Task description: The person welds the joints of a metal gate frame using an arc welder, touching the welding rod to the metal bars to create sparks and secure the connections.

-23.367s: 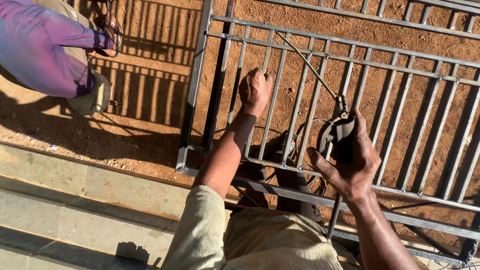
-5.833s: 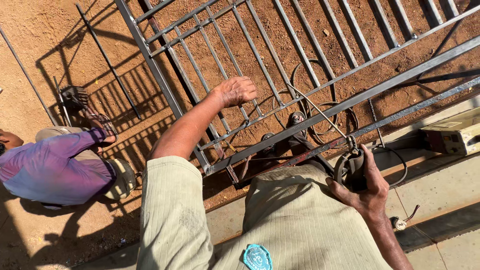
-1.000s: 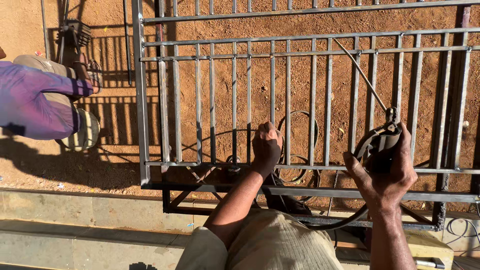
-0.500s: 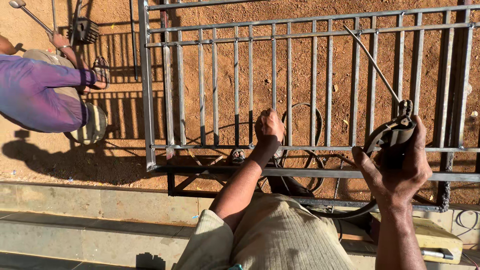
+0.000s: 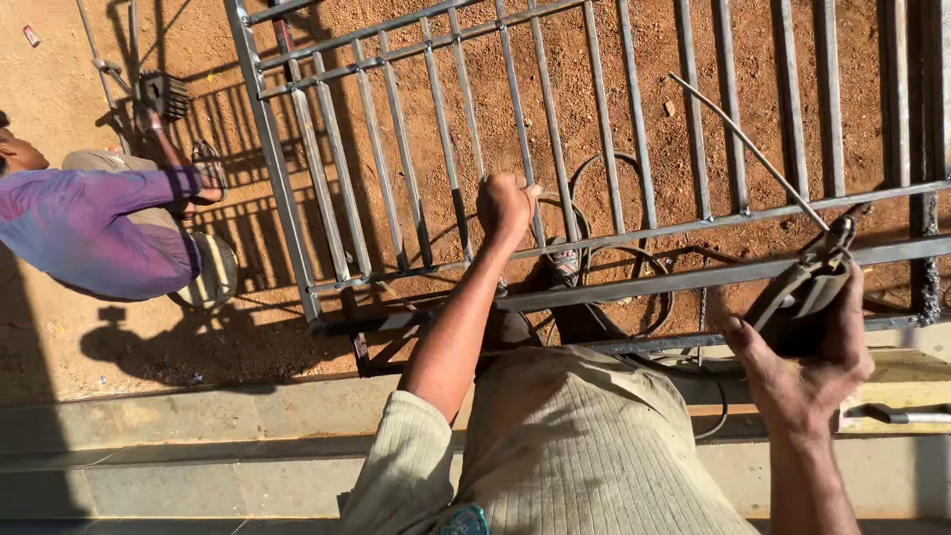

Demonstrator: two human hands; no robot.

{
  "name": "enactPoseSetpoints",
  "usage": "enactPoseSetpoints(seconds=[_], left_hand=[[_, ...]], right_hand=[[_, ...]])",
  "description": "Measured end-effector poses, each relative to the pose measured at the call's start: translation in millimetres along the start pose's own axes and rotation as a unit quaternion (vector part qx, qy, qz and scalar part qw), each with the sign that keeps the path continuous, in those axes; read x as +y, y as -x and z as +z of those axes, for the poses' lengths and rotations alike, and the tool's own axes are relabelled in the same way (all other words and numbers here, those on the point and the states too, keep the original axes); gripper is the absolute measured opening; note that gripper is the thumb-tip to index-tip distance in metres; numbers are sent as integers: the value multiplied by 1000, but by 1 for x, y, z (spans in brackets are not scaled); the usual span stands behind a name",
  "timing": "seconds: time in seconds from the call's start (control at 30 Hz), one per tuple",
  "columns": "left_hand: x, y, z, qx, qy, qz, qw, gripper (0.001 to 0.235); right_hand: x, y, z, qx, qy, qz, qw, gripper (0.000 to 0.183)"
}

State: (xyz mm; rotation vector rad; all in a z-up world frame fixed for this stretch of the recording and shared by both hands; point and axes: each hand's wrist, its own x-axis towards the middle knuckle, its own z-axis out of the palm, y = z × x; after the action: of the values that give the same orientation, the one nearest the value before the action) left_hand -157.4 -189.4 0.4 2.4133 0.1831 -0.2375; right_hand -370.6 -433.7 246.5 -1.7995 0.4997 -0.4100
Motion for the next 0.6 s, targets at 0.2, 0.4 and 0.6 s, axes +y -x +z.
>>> enactPoseSetpoints(seconds=[0.2, 0.4, 0.6], left_hand=[[6, -9, -4, -70, -52, -101, 991, 9], [-8, -18, -6, -91, -39, 11, 995, 20], [-3, -17, -36, -101, 67, 199, 972, 41]], right_hand=[[12, 55, 10, 3, 74, 67, 995, 90], [-11, 95, 32, -32, 65, 79, 994, 97], [-31, 140, 56, -25, 143, 60, 988, 96]])
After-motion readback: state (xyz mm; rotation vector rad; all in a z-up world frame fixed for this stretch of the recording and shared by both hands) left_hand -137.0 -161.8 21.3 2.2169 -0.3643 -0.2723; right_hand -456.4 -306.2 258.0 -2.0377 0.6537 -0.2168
